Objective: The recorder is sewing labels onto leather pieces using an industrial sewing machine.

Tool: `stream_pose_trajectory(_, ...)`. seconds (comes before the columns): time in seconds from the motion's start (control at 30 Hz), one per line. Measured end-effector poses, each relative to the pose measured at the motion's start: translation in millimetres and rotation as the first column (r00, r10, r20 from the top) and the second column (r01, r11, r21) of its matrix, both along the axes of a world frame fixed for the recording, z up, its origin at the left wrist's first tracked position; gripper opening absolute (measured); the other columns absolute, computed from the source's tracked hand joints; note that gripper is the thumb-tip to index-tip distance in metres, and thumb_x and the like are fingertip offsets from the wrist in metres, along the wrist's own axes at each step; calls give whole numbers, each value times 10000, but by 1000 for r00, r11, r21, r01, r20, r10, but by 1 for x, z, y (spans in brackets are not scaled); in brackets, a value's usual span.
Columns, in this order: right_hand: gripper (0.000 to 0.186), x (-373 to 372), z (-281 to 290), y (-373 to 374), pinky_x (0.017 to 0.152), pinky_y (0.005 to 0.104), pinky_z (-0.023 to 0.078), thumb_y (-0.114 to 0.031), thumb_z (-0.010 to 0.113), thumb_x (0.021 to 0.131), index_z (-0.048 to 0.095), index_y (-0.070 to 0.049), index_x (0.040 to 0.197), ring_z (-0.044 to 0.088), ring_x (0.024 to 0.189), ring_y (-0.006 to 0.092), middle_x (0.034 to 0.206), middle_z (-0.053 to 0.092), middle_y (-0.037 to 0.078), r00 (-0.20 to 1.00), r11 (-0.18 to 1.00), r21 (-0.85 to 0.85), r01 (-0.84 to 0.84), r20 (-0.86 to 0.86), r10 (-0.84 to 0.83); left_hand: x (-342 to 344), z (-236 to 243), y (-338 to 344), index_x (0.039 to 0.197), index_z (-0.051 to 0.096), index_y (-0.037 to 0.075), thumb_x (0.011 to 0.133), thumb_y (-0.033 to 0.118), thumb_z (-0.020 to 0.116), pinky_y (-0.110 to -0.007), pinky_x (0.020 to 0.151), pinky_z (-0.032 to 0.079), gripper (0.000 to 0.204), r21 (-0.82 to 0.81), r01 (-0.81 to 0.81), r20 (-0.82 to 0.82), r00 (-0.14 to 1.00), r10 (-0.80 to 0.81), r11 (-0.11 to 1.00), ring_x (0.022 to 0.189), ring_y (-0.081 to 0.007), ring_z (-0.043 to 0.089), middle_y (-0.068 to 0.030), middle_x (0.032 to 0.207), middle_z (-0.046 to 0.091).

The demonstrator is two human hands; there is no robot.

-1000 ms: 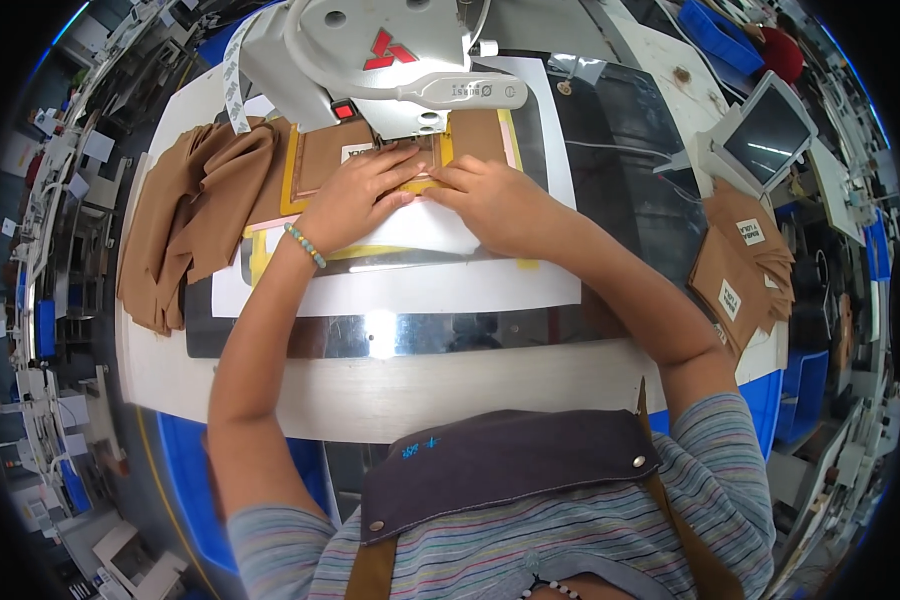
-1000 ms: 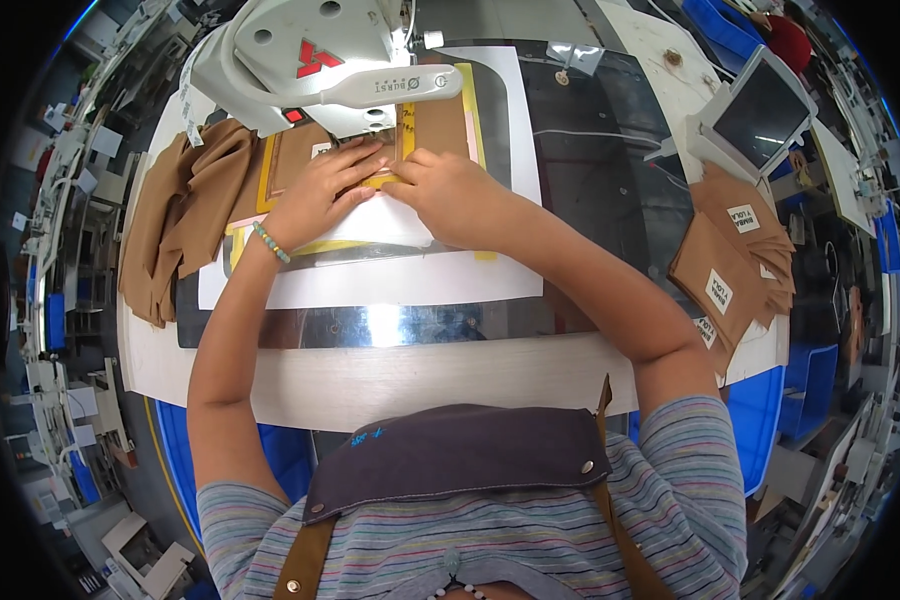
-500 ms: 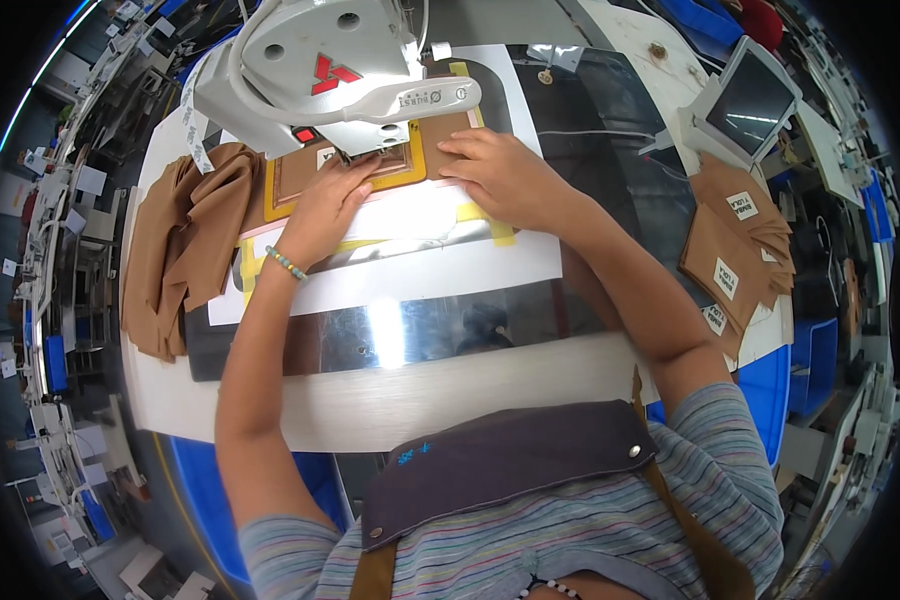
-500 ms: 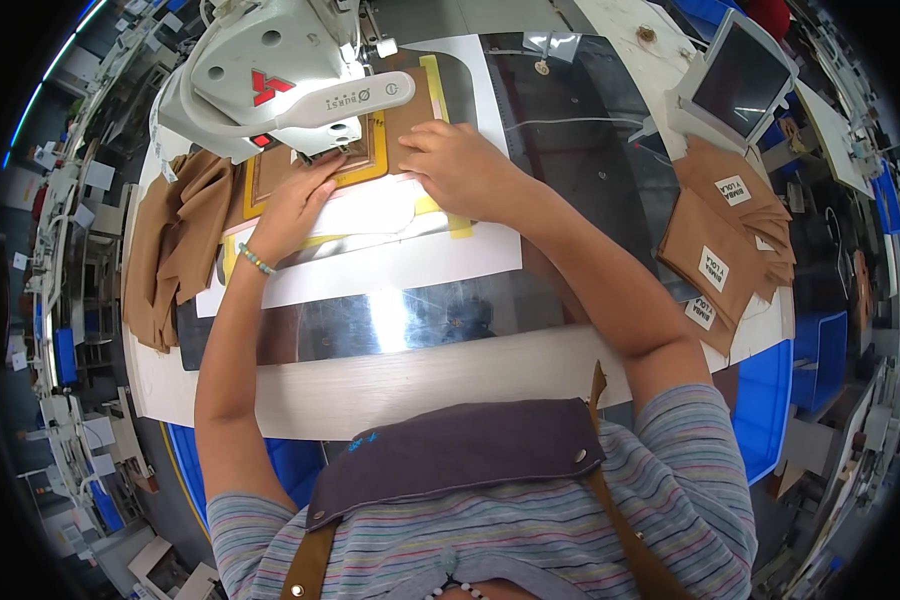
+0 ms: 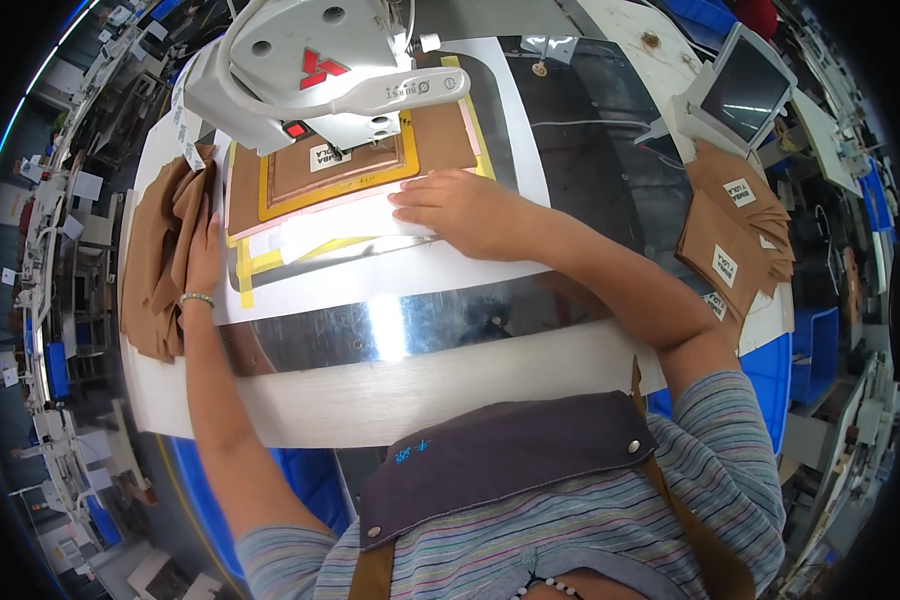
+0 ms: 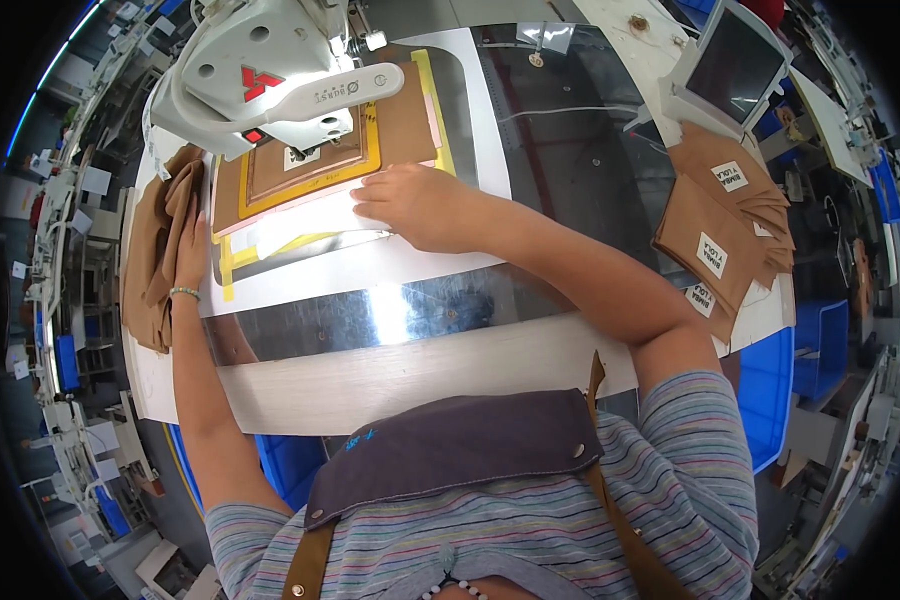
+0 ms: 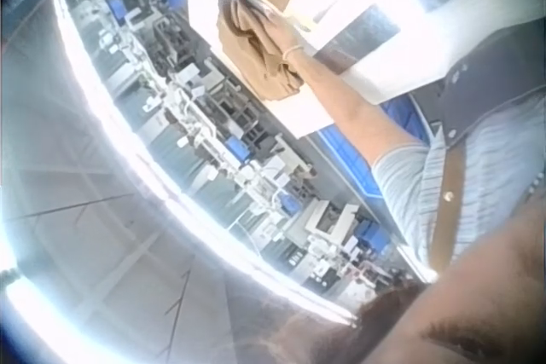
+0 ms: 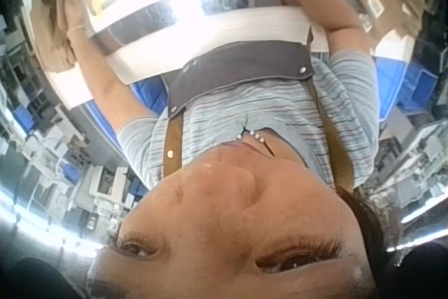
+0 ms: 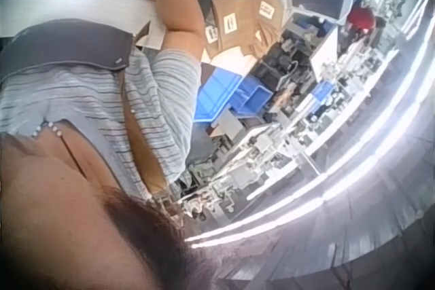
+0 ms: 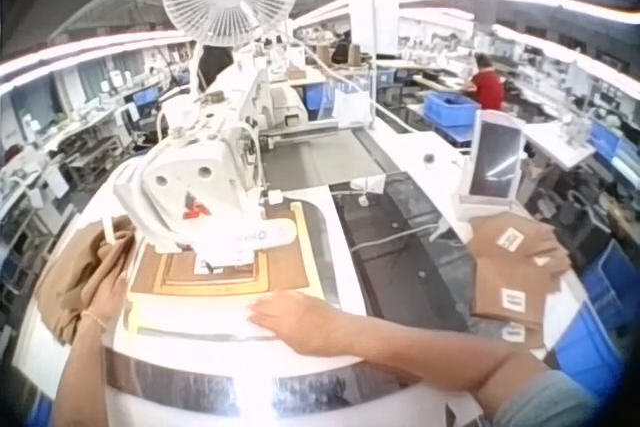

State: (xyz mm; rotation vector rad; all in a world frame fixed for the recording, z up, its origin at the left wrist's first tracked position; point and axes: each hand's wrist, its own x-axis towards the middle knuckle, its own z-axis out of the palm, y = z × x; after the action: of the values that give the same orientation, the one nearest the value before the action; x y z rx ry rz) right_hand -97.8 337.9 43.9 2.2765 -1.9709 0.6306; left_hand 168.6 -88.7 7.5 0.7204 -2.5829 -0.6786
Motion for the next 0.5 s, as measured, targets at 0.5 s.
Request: stream_pose_trajectory(0.5,270,-54,39,39,1088,423,486,-133,660,1003,742,-48,1246,636,1251,296,1312,728,108,973,978,-4,210,97,-209,39,16,-56,1385,678,-77,1062,398,690,-340,1131,470,575,722,-153,-383,723,575,675,1304,-226,656,-146,1433,696)
